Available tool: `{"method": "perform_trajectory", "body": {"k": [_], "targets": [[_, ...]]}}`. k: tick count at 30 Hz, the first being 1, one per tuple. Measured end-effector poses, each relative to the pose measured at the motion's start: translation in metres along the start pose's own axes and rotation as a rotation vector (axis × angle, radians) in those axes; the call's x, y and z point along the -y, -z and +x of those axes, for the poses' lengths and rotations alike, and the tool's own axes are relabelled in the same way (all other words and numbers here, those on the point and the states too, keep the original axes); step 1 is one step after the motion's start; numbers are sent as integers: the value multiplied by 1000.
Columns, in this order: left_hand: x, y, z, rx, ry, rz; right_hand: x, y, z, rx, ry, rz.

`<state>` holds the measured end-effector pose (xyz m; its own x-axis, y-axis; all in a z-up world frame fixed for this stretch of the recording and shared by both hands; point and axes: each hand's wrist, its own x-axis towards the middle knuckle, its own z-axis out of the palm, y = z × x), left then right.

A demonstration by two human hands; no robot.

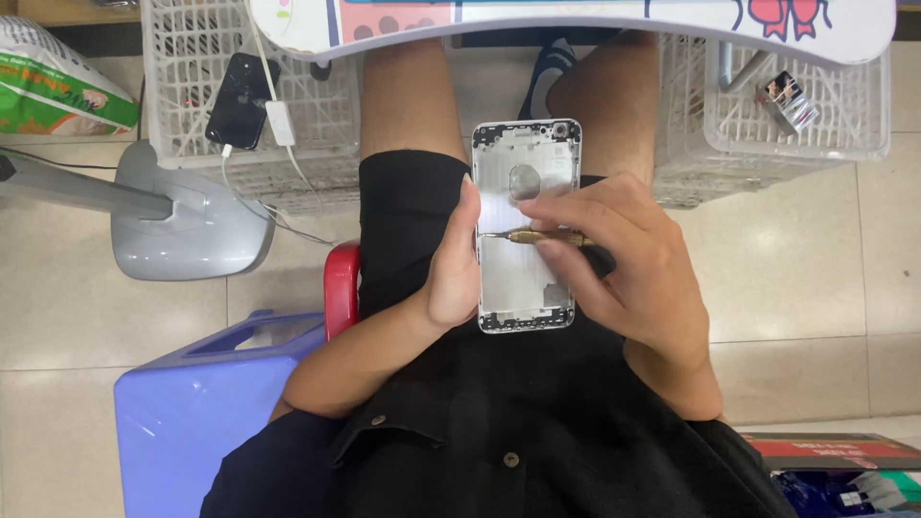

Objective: The recorder uses a small screwdriver to remove screws from the interior chassis of a disassembled mobile phone.

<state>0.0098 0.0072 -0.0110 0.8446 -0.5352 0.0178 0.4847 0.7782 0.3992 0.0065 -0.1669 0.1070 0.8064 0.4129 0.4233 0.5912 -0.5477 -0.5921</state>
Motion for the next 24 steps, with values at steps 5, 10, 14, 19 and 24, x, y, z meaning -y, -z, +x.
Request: {"method": "perform_trajectory", "body": {"k": [5, 10, 14, 19, 24], "targets": [[-8, -14, 0, 15, 14, -24, 9, 3, -5, -28, -9, -44], [-24, -37, 13, 92, -35, 20, 31, 14, 3, -116, -2, -98], [-18, -33, 16, 73, -70, 32, 20, 11, -4, -141, -40, -84], [-12, -34, 6, 50, 4, -7, 16, 15, 5, -73, -31, 25], [-8, -25, -5, 9, 54, 7, 7, 16, 2, 17, -50, -59]]}}
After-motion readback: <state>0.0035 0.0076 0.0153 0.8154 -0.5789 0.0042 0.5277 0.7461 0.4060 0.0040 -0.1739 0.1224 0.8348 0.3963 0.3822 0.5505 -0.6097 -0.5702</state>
